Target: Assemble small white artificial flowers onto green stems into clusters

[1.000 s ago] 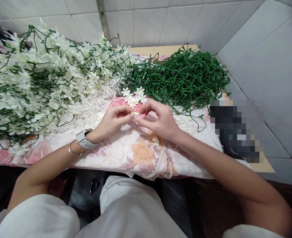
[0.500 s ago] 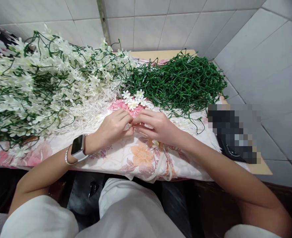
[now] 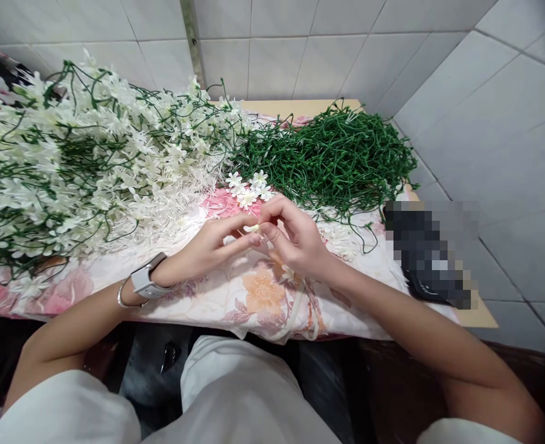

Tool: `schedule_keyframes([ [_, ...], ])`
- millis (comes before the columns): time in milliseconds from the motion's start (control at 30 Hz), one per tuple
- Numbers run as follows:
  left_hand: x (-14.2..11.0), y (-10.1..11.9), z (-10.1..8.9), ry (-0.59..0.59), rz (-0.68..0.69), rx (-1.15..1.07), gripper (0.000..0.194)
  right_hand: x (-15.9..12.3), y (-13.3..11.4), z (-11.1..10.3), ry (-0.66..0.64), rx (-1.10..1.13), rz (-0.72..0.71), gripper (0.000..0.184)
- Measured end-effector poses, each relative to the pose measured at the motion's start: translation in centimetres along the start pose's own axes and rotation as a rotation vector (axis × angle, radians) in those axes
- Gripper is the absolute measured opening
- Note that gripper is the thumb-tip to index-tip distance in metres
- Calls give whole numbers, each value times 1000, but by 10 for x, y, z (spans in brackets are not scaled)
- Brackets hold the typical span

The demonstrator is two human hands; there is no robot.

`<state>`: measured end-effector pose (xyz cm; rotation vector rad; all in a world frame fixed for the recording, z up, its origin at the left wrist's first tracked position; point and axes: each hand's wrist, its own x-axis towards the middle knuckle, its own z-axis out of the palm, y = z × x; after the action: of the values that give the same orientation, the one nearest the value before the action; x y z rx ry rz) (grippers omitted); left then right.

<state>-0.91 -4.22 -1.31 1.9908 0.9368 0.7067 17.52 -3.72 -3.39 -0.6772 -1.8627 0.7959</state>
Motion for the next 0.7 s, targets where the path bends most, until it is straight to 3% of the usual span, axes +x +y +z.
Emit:
schedule_keyframes([
  [100,0,-3,1,78,-58,83,27,4,1,-4,13,37,51,5],
  [167,0,-5,0,117,-82,114,32,12,7,-18,43,-72,19,6],
  [267,1,-10,-2,136,-85,90,34,26,28,-50,199,-555,-1,10],
  [333,2,-11,-3,134,-88,65,35,31,45,-69,178,-775,59,19],
  [400,3,-12,-4,129,-100,56,35,32,57,-79,111,-849,87,23],
  [500,5,-11,-5,132,-118,38,35,31,58,-82,169,-823,91,17],
  [700,7,-10,-6,156,-145,-17,34,38,40,-95,555,-547,114,9],
])
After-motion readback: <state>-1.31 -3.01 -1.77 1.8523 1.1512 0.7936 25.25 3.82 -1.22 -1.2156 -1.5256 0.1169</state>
